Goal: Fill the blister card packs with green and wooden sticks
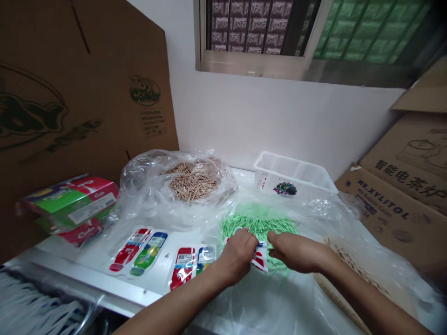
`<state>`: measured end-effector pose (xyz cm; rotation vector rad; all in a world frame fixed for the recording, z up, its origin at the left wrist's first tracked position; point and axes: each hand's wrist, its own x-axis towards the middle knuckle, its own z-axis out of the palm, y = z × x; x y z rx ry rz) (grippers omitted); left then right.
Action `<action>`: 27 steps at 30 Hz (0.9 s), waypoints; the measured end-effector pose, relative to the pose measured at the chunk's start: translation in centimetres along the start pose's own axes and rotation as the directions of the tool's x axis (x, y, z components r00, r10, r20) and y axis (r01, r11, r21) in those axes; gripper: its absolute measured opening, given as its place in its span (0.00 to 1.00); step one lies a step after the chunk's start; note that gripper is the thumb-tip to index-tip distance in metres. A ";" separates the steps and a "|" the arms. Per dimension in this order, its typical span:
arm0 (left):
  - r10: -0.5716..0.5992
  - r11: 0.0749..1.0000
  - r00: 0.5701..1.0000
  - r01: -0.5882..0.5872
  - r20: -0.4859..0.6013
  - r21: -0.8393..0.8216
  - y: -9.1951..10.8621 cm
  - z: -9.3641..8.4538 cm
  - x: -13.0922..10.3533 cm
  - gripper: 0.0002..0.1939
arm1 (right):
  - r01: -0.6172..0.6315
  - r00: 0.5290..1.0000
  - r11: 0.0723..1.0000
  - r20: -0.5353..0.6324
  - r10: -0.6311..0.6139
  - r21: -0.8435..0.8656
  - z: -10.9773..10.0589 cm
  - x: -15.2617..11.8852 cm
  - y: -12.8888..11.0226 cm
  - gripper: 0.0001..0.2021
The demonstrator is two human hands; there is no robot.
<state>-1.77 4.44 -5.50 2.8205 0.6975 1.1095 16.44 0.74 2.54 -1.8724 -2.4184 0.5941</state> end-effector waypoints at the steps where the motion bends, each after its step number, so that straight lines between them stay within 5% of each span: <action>1: -0.006 1.000 0.998 0.005 0.066 0.016 0.3 -0.3 0.2 0.09 | -0.007 1.000 1.000 -0.002 0.007 -0.005 0.1 0.2 -0.1 0.06; 5: -0.135 0.989 0.938 0.149 0.321 -0.022 1.8 -1.1 0.8 0.15 | -0.051 0.998 0.998 0.045 0.053 -0.040 -0.1 1.3 -0.6 0.22; 8: -0.276 0.926 0.876 0.353 0.396 -0.136 2.5 -1.1 0.8 0.12 | -0.007 0.996 0.998 0.089 0.001 0.067 -0.9 1.8 -0.6 0.31; 11: -0.388 0.723 0.812 0.561 0.435 -0.402 2.5 -1.0 0.7 0.02 | 0.108 0.979 0.966 0.145 -0.145 0.235 -1.4 1.9 -0.1 0.31; 14: -0.410 0.459 0.767 0.642 0.494 -0.614 2.5 -0.6 0.7 0.11 | 0.165 0.977 0.868 0.040 -0.208 0.469 -0.5 2.5 0.1 0.22; 17: -0.416 0.291 0.722 0.681 0.552 -0.672 2.8 0.0 0.7 0.15 | 0.208 0.963 0.705 -0.270 -0.024 0.678 1.4 3.8 -0.4 0.16; 20: -0.482 0.120 0.647 0.717 0.591 -0.687 3.2 0.5 0.7 0.18 | 0.224 0.870 0.543 -0.417 0.263 0.810 2.7 4.5 -0.6 0.23; 23: -0.559 -0.017 0.585 0.701 0.588 -0.713 3.0 0.5 0.4 0.19 | 0.102 0.834 0.375 -0.285 0.473 0.921 3.5 3.5 -0.1 0.25; 27: -0.587 -0.103 0.572 0.649 0.573 -0.754 2.6 0.4 -0.2 0.19 | -0.001 0.910 0.366 -0.151 0.385 0.930 5.1 1.0 0.3 0.18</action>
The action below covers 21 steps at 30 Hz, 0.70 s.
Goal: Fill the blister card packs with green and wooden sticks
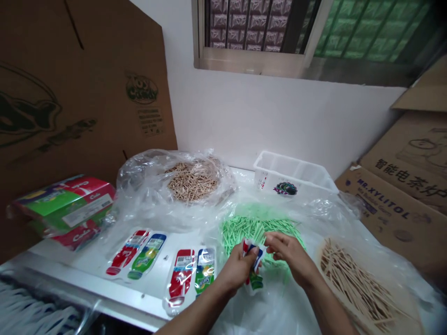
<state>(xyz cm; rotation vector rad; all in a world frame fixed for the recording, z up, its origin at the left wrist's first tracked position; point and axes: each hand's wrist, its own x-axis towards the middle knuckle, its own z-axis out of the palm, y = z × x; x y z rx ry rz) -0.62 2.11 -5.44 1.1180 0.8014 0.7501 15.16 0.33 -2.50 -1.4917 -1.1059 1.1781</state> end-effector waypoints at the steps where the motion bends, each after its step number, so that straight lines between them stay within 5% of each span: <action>1: 0.002 1.000 1.000 -0.002 0.005 -0.014 -0.1 -0.1 0.0 0.20 | 0.019 1.000 0.999 0.020 -0.019 -0.025 0.0 -0.4 0.3 0.16; 8: -0.027 0.996 0.999 0.024 -0.035 -0.086 -0.6 0.6 -0.2 0.20 | 0.097 0.991 0.985 -0.076 -0.108 -0.141 0.8 -1.0 0.8 0.09; 12: 0.015 0.992 1.000 -0.016 -0.014 -0.122 -1.0 1.2 -0.2 0.19 | 0.137 0.975 0.990 -0.169 -0.142 -0.039 1.7 -1.3 1.0 0.05; 17: 0.006 0.982 1.000 -0.008 -0.010 -0.187 -1.4 1.3 -0.4 0.18 | 0.137 0.978 0.990 -0.155 -0.137 -0.006 2.1 -1.5 1.4 0.13; 21: -0.001 0.983 1.000 0.001 0.001 -0.181 -1.3 1.3 -0.5 0.19 | 0.141 0.980 0.988 -0.130 -0.149 -0.064 1.7 -1.6 1.2 0.10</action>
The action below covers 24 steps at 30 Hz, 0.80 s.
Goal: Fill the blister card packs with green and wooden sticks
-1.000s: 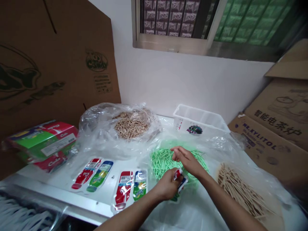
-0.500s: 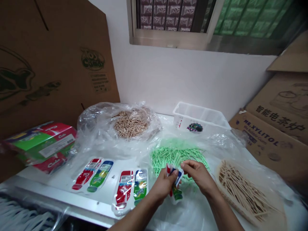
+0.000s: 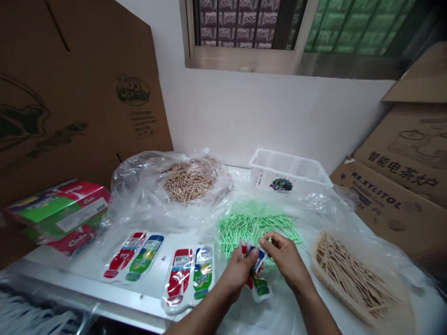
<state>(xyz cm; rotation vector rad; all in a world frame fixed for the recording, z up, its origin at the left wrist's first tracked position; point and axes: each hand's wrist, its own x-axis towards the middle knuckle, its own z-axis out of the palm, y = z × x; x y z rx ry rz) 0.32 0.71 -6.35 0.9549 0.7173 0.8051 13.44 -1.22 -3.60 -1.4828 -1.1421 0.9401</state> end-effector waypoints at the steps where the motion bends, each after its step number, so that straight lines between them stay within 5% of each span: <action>1: -0.008 1.000 1.000 0.008 -0.012 -0.011 0.0 0.0 0.0 0.19 | 0.004 1.000 1.000 0.004 -0.004 -0.004 -0.1 -0.1 -0.1 0.09; 7: -0.011 1.000 1.000 0.010 -0.021 -0.023 -0.4 0.2 0.2 0.19 | -0.075 0.997 0.987 0.019 0.073 0.142 0.7 -0.7 -0.3 0.05; 11: 0.001 1.000 1.000 -0.002 -0.019 -0.008 -0.5 -0.1 0.2 0.19 | -0.003 0.998 0.999 -0.056 0.006 0.047 1.0 -0.7 -0.3 0.12; 19: -0.013 1.000 1.000 0.013 0.028 0.016 -0.2 -0.4 -0.3 0.19 | 0.035 0.999 0.996 0.003 -0.035 -0.076 0.7 -0.6 -1.1 0.11; 24: -0.039 0.997 0.999 0.040 0.008 -0.061 0.1 -0.2 -0.4 0.21 | -0.035 0.997 0.999 0.067 0.035 -0.003 1.0 -0.9 -0.7 0.08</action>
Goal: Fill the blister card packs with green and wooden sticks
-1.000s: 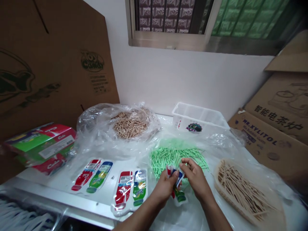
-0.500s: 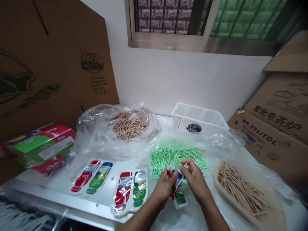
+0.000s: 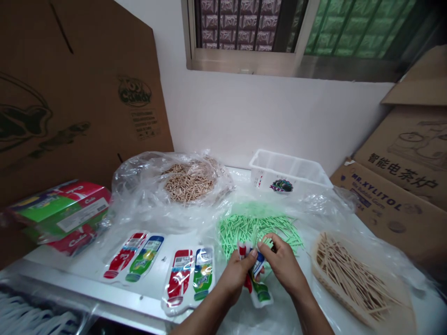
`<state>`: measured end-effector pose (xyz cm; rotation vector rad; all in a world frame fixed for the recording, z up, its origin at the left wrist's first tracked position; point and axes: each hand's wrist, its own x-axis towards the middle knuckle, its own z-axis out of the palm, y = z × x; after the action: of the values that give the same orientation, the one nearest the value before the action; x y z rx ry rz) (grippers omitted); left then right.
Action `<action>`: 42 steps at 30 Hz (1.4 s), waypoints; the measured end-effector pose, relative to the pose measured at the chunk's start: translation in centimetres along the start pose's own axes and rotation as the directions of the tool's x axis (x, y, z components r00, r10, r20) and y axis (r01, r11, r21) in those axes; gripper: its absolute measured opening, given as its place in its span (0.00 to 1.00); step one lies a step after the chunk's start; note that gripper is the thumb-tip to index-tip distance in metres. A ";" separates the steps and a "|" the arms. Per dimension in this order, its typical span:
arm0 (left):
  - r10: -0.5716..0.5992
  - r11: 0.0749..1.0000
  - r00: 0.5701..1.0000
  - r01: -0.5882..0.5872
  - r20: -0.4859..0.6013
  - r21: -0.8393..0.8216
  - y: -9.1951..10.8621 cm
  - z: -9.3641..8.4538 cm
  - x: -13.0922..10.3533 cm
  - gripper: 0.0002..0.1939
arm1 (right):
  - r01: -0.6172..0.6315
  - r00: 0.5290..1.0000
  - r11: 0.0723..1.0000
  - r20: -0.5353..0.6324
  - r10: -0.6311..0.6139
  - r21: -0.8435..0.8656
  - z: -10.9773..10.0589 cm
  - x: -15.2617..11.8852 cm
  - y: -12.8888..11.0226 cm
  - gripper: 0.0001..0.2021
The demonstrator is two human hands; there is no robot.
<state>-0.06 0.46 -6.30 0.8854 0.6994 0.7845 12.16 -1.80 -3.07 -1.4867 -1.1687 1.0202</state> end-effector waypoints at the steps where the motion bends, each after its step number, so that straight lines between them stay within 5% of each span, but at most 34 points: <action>1: -0.001 1.000 1.000 0.001 -0.004 -0.010 0.0 0.1 0.0 0.21 | -0.011 1.000 1.000 0.015 0.011 0.024 0.1 -0.1 0.1 0.08; 9: 0.017 1.000 1.000 -0.017 0.027 0.004 -0.1 0.0 -0.2 0.21 | 0.039 0.998 0.997 -0.055 -0.036 0.061 0.4 -0.6 -0.5 0.14; 20: -0.018 0.998 0.999 0.020 0.032 -0.052 -0.4 0.4 -0.4 0.22 | -0.026 0.998 0.998 -0.055 0.029 0.053 0.5 -0.8 -0.9 0.03; 26: -0.003 0.999 0.998 0.000 0.066 0.041 -0.4 0.0 -0.3 0.23 | 0.166 0.960 0.977 -0.204 -0.191 -0.135 0.2 -0.7 -0.7 0.11; 32: 0.005 1.000 0.998 -0.007 0.062 0.026 -0.3 0.1 -0.5 0.23 | 0.140 0.963 0.968 -0.201 -0.182 -0.206 0.2 -0.6 -0.6 0.09; 37: 0.036 0.999 0.998 -0.038 0.056 0.028 0.6 0.2 -0.8 0.23 | 0.026 0.991 0.987 -0.124 -0.047 -0.161 0.1 -1.0 -0.6 0.03; 42: 0.001 0.985 0.999 -0.007 0.038 0.173 1.0 0.0 -0.8 0.22 | 0.175 0.976 0.979 -0.112 -0.186 -0.106 -0.9 -0.5 -0.5 0.09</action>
<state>-0.84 0.22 -5.25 1.0563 0.7407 0.7162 12.86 -2.42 -2.32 -1.4650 -1.2539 0.7496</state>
